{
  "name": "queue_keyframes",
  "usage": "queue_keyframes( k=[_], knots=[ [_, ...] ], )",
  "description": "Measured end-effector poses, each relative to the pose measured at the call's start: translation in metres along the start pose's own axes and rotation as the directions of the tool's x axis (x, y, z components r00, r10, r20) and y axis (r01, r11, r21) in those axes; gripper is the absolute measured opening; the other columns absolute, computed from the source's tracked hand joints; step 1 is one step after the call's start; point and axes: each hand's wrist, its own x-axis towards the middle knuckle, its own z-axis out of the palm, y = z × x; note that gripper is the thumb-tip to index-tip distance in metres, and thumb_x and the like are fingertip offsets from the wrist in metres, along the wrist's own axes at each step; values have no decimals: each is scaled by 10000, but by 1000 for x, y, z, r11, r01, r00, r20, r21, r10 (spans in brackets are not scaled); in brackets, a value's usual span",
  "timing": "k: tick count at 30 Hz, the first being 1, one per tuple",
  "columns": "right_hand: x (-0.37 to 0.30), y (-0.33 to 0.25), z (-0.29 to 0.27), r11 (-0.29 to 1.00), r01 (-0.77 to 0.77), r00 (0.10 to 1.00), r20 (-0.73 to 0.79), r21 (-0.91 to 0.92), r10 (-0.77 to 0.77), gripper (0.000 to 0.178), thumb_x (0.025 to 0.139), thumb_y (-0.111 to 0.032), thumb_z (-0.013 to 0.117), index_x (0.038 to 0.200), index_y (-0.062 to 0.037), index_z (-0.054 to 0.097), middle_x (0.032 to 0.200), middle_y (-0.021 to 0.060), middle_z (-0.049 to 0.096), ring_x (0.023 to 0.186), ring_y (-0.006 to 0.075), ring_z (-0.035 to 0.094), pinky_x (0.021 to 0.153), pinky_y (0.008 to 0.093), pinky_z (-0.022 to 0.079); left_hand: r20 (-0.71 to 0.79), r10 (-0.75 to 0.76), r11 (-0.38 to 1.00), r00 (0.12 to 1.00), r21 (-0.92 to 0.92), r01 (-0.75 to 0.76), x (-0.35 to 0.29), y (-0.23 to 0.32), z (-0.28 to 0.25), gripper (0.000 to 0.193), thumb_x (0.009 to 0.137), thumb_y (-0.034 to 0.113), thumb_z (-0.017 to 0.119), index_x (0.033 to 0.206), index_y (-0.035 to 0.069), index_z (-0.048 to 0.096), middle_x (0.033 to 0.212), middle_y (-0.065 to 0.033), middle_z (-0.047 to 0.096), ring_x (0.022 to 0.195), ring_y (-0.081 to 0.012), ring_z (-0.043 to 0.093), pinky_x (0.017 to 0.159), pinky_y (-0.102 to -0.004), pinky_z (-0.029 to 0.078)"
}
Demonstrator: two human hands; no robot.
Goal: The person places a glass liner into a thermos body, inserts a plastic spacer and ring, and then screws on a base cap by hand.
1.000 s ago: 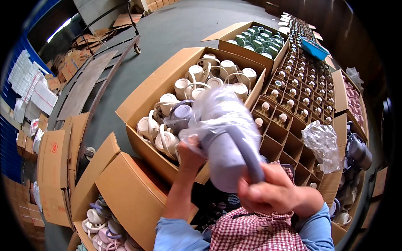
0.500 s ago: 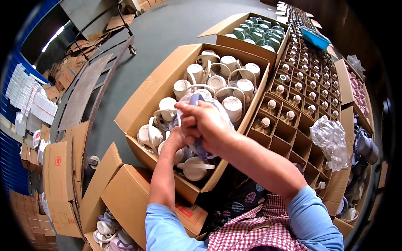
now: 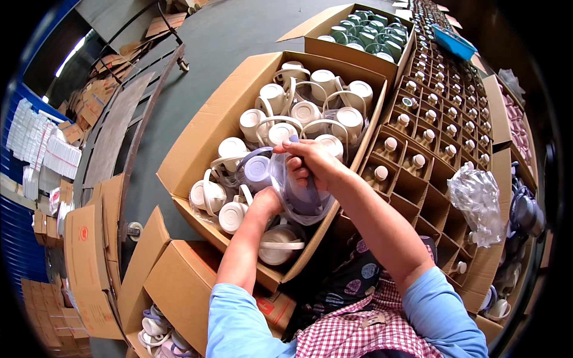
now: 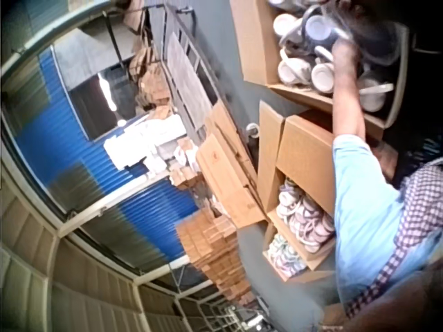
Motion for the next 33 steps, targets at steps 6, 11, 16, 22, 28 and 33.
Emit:
queue_keyframes(
  k=[6, 11, 16, 22, 28, 33],
  knots=[
    [4, 3, -13, 999, 32, 999, -30, -22, -33, 236, 943, -298, 527, 1019, -80, 575, 582, -62, 380, 450, 52, 316, 419, 222, 268, 78, -74, 996, 994, 58, 69, -9, 20, -11, 409, 760, 343, 664, 1103, 121, 656, 1104, -146, 653, 1036, -295, 619, 855, -391, 499],
    [-19, 14, -20, 983, 46, 998, -55, 178, -37, 197, 944, -273, 526, 996, -91, 578, 562, -68, 373, 423, 54, 284, 389, 218, 227, -239, 5, 616, 971, -764, -191, 29, -23, 49, 273, 803, 242, 632, 1029, 97, 678, 1019, -159, 678, 969, -294, 640, 846, -387, 493],
    [-9, -5, -35, 962, 99, 994, -68, 253, -84, 303, 991, -287, 432, 1121, -31, 527, 560, -85, 309, 427, 44, 248, 391, 226, 195, 5, 323, 939, 946, -128, -320, 27, -8, -3, 388, 585, 84, 776, 958, 38, 680, 914, -123, 683, 817, -191, 592, 778, -349, 501],
    [42, 10, -77, 1000, -23, 998, -64, -14, 22, 303, 966, -302, 476, 1035, -31, 593, 530, -58, 380, 386, 68, 312, 369, 229, 237, -120, 414, 843, 902, -323, -430, 2, 25, 19, 481, 661, 91, 749, 1125, 63, 622, 1079, -144, 649, 1010, -229, 587, 926, -343, 449],
    [63, 100, -82, 711, -6, 944, -238, -704, -228, 425, 903, -385, 532, 879, 31, 619, 660, 181, 632, 611, 299, 646, 634, 397, 505, 128, -106, 988, 986, -102, 119, 8, -23, 77, 417, 799, 311, 627, 1141, 72, 625, 1174, -189, 607, 1113, -316, 576, 919, -385, 469],
    [39, 99, -45, 282, -81, 976, -134, -956, -173, 470, 875, -477, 515, 947, -23, 610, 943, 231, 650, 913, 366, 633, 802, 476, 485, 85, -126, 986, 988, -98, 134, -37, 16, -53, 321, 757, 275, 684, 984, 47, 690, 1016, -198, 660, 968, -324, 639, 849, -414, 499]
  ],
)
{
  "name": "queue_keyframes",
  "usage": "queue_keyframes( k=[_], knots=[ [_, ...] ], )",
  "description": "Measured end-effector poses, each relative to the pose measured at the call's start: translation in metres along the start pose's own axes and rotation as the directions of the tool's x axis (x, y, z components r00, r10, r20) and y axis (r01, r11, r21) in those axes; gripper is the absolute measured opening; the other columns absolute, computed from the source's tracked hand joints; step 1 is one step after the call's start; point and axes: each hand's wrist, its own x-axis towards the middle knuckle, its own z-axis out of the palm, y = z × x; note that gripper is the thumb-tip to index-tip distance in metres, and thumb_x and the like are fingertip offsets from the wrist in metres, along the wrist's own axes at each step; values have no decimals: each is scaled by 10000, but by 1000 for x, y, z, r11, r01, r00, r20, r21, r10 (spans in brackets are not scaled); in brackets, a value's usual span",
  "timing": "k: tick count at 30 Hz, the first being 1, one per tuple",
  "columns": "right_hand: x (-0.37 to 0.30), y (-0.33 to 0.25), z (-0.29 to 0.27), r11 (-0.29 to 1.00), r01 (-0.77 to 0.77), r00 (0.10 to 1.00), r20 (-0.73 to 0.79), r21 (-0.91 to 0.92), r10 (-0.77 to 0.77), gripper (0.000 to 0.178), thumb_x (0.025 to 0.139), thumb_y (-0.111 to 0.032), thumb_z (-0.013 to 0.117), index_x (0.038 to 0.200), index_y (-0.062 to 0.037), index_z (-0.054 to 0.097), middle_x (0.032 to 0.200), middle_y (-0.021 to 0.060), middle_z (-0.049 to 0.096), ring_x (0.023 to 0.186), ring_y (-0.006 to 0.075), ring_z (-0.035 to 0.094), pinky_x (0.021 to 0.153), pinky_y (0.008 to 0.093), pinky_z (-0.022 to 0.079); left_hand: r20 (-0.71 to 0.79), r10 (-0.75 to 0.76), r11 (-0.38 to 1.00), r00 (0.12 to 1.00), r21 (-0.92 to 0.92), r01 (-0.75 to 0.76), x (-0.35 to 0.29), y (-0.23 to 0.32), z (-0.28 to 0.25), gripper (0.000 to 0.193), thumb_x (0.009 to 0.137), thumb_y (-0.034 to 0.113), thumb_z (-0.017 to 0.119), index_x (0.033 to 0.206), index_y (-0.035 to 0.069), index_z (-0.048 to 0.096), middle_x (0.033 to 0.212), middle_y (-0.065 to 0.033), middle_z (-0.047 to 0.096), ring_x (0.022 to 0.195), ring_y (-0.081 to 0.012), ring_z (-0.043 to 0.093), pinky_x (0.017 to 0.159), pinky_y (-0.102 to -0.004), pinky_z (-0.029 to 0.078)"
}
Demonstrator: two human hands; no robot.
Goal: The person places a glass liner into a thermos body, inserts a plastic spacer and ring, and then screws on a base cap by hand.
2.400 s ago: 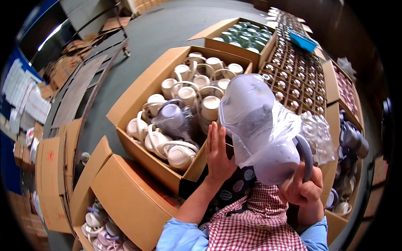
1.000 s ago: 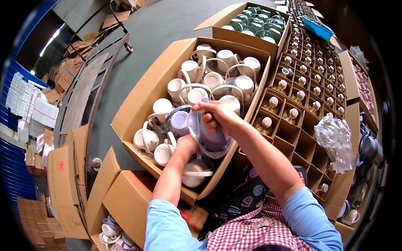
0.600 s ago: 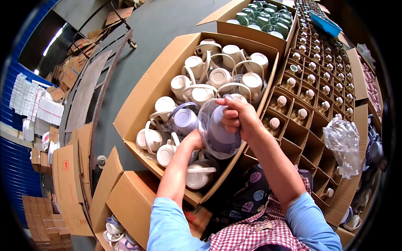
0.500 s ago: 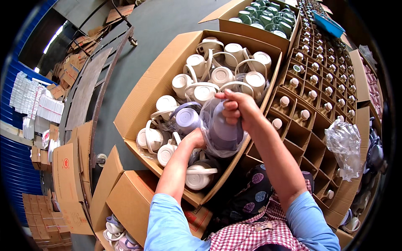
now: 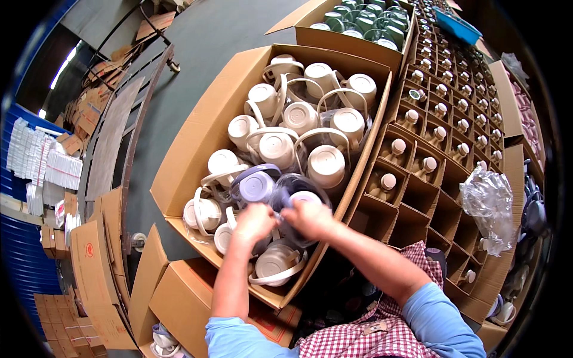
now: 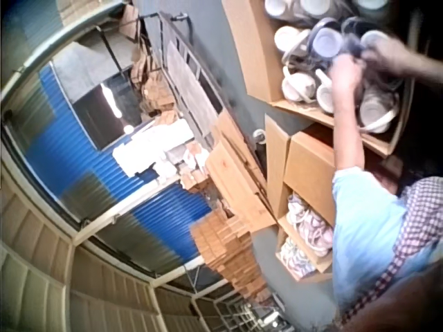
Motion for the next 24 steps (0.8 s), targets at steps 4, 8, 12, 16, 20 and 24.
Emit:
queue_keyframes(
  k=[4, 8, 12, 16, 20, 24],
  knots=[
    [-31, -14, 36, 979, 189, 982, 40, -78, -187, 455, 818, -327, 650, 1107, -7, 507, 956, 201, 616, 913, 353, 626, 790, 440, 507, -685, 374, 847, 625, -22, -531, 19, 84, -55, 404, 708, 161, 704, 1083, 19, 653, 1086, -219, 635, 955, -292, 648, 831, -399, 493],
    [-61, -9, 21, 935, 349, 937, 54, -60, -346, 375, 821, -263, 630, 1087, -15, 536, 969, 192, 612, 905, 353, 618, 790, 445, 507, -588, 472, 881, 657, 344, -325, 100, 117, -31, 796, 654, 233, 766, 1344, 21, 430, 1410, -182, 409, 1310, -295, 381, 1099, -368, 313],
    [-108, 26, -39, 925, 349, 937, -28, 148, -349, 297, 851, -213, 617, 1089, -37, 604, 991, 154, 633, 932, 315, 631, 810, 407, 512, -457, 285, 950, 843, 249, -186, 109, 139, -33, 674, 605, 294, 757, 1206, 63, 558, 1220, -145, 572, 1164, -262, 521, 950, -409, 401],
    [-142, 67, -69, 855, 289, 954, -207, 431, -218, 205, 871, -109, 618, 1049, -14, 654, 925, 136, 682, 820, 220, 669, 749, 314, 535, -569, 384, 923, 727, 222, -314, 99, 127, -11, 227, 704, 289, 690, 849, 115, 708, 905, -93, 646, 920, -271, 619, 834, -411, 473],
    [-152, 89, -81, 617, 136, 988, -152, 775, -27, 203, 893, -53, 577, 1063, 36, 640, 910, 73, 679, 745, 108, 630, 692, 249, 527, -835, 324, 888, 445, 106, -448, 22, 131, -78, 174, 697, 206, 682, 757, 44, 663, 718, -174, 626, 680, -334, 626, 618, -409, 484],
    [-136, 98, -88, 558, 131, 970, -223, 819, 101, 220, 898, -120, 571, 1062, 10, 638, 922, 50, 671, 732, 113, 638, 637, 232, 509, -955, 250, 847, 157, 138, -513, -133, 161, -156, 162, 735, 144, 660, 665, 16, 590, 555, -132, 552, 507, -218, 521, 498, -359, 391]
  ],
)
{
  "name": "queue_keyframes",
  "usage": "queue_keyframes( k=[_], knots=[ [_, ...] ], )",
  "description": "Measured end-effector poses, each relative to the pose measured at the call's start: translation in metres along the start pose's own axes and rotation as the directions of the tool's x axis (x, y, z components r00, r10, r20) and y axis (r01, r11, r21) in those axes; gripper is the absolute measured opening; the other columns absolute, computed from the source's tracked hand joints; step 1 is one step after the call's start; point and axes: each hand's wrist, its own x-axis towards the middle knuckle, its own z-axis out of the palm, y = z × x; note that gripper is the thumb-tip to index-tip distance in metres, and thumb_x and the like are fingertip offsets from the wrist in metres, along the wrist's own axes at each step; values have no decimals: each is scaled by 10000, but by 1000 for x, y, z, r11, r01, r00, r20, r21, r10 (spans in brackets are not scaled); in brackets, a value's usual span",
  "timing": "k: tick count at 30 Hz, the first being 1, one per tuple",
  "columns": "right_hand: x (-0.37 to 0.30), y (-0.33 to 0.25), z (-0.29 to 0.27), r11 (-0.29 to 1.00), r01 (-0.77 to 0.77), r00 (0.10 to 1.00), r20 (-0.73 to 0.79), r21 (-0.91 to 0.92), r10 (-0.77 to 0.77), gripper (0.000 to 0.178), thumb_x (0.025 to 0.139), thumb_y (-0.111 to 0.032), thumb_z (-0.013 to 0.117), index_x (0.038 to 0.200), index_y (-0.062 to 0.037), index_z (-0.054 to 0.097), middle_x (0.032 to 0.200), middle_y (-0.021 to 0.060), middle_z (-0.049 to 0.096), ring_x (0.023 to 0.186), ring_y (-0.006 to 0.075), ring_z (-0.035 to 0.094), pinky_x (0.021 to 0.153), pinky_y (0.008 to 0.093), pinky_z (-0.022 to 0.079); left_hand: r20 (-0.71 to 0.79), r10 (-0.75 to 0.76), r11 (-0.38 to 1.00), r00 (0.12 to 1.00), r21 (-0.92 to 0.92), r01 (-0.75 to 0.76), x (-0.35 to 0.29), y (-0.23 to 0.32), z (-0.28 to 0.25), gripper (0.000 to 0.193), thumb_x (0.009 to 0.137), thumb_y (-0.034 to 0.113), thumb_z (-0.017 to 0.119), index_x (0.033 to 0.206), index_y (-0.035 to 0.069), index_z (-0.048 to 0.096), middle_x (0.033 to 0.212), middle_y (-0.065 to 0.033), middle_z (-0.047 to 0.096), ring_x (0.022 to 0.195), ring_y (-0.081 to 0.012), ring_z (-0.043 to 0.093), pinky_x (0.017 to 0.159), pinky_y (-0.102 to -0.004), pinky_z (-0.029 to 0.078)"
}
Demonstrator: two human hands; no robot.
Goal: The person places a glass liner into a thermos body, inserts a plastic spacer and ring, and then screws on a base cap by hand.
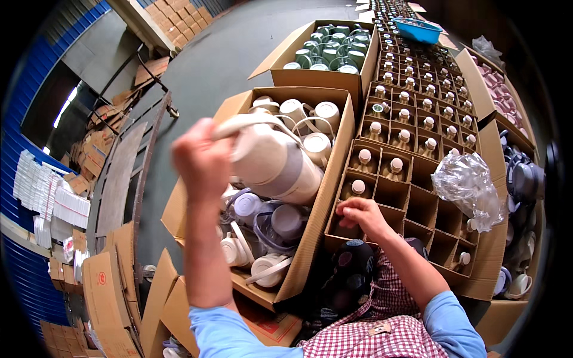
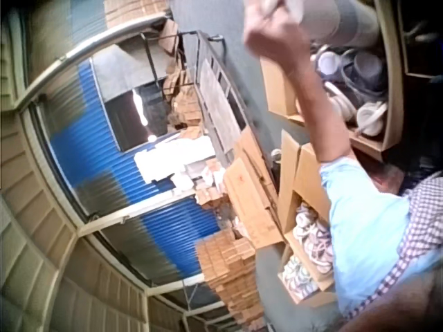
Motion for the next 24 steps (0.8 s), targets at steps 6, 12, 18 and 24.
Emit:
queue_keyframes(
  k=[6, 12, 18, 24],
  knots=[
    [31, 13, -4, 846, 133, 977, -214, 516, -23, 633, 889, -460, 572, 1361, -60, 439, 1236, 29, 564, 1148, 171, 505, 958, 357, 377, -112, -56, 957, 992, -290, 21, -22, 30, -142, 278, 893, 222, 627, 929, -51, 664, 859, -148, 692, 775, -155, 646, 523, -198, 389],
    [-13, -90, -140, 915, 315, 786, -471, -251, -400, 467, 829, -403, 639, 1074, -5, 641, 989, 128, 666, 828, 241, 648, 757, 400, 512, 342, -335, 550, 878, -685, 477, -157, 6, -100, 312, 889, 231, 610, 720, -30, 630, 725, -173, 661, 781, -208, 655, 616, -274, 498],
    [-77, -205, -125, 241, -141, 912, -221, -960, -346, 378, 709, -437, 704, 896, -109, 724, 830, 103, 690, 764, 219, 665, 722, 346, 534, 967, 240, 604, -81, -84, 793, -299, 87, -41, 442, 772, 165, 731, 1130, -69, 615, 1260, -214, 563, 1165, -241, 548, 974, -342, 435],
    [-78, -124, -66, 324, 164, 936, 43, -932, -350, 387, 834, -476, 604, 936, -129, 743, 855, 140, 692, 780, 272, 665, 714, 371, 515, 797, 576, 529, 182, -532, 661, -214, 86, -15, 388, 850, 266, 659, 1033, -77, 655, 1065, -193, 668, 955, -228, 661, 852, -343, 523]
  ],
)
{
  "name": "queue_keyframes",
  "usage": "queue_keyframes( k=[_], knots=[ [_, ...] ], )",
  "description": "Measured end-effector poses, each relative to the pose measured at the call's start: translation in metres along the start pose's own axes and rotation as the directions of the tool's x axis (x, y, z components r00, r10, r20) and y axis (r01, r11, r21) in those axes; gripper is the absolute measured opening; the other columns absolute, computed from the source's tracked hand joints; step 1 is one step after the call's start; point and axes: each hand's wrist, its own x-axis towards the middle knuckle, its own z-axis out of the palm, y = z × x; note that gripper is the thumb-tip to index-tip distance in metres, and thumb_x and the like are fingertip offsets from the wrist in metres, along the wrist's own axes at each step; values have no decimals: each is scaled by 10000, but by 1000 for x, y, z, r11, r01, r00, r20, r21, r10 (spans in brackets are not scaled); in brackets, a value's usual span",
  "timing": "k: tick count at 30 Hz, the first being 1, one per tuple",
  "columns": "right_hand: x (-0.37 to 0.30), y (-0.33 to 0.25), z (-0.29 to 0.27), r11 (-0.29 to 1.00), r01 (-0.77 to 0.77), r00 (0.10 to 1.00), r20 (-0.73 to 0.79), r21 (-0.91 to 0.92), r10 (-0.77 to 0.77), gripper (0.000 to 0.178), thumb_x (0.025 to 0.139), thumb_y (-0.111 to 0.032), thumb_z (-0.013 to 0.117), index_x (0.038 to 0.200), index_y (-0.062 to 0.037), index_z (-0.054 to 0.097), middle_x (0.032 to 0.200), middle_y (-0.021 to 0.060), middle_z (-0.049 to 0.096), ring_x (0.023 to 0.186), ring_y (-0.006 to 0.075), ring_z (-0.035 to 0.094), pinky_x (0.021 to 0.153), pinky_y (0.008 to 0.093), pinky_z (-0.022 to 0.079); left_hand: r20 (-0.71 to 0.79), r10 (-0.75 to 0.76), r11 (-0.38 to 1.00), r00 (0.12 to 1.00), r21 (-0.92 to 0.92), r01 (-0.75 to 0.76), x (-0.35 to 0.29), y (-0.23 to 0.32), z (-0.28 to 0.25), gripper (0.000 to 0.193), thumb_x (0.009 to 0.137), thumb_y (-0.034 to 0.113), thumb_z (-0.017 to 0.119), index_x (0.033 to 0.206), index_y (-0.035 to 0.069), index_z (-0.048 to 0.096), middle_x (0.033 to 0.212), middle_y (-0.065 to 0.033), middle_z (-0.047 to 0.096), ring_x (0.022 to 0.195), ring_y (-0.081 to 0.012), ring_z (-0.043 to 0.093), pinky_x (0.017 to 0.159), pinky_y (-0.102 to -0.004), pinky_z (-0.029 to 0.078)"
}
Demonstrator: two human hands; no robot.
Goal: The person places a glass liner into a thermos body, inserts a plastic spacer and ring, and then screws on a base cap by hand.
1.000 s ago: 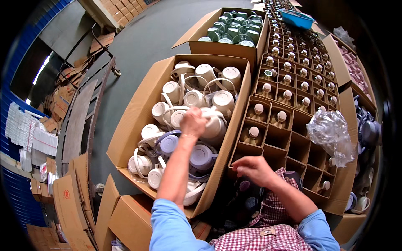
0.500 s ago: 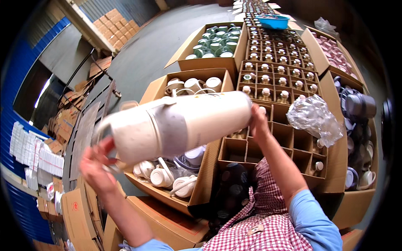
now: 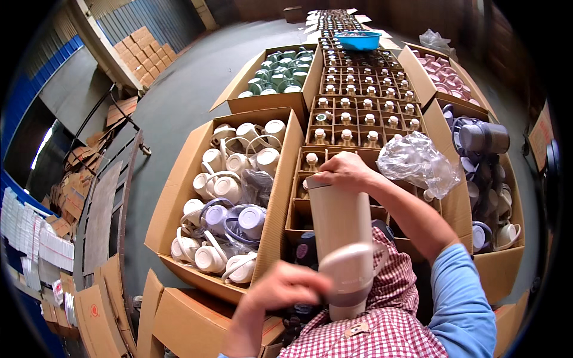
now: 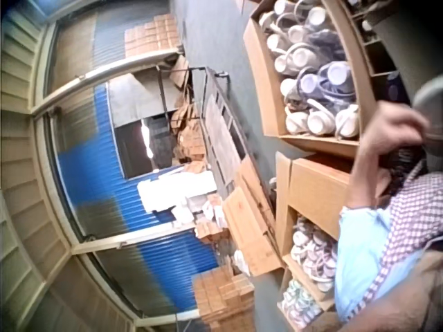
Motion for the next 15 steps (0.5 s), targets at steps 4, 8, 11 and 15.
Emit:
queue_keyframes(
  k=[4, 8, 11, 15],
  knots=[
    [-16, -34, -27, 941, 80, 996, 13, 329, -90, 388, 844, -445, 605, 897, -85, 739, 733, 133, 667, 668, 235, 649, 625, 347, 494, -763, 326, 910, 558, 94, -403, 62, -41, -99, 534, 969, 465, 398, 969, -7, 646, 1005, -147, 681, 918, -235, 654, 834, -347, 502],
    [-10, -48, -17, 838, 398, 917, -127, 373, -379, 415, 821, -477, 596, 953, -109, 736, 757, 153, 665, 667, 233, 659, 621, 335, 502, -571, 293, 701, 767, -417, -578, 143, -79, -127, 775, 907, 642, 362, 1292, -20, 481, 1344, -206, 485, 1281, -303, 433, 1096, -437, 289],
    [-7, -7, -12, 828, 425, 905, -194, 366, -379, 495, 846, -470, 551, 1099, -64, 678, 1040, 135, 678, 952, 262, 645, 859, 365, 472, -401, 436, 706, 806, -403, -582, 145, -47, -110, 954, 825, 766, 328, 1430, 28, 324, 1470, -219, 311, 1382, -319, 272, 1143, -441, 169],
    [-19, 87, 5, 825, 140, 978, -204, 547, -31, 769, 879, -621, 379, 1399, -56, 411, 1392, 159, 468, 1283, 249, 442, 1044, 409, 319, -182, 847, 340, 499, -536, -773, 124, 4, -108, 1006, 773, 804, 371, 1476, 97, 238, 1537, -185, 138, 1434, -328, 108, 1165, -440, 26]
  ],
)
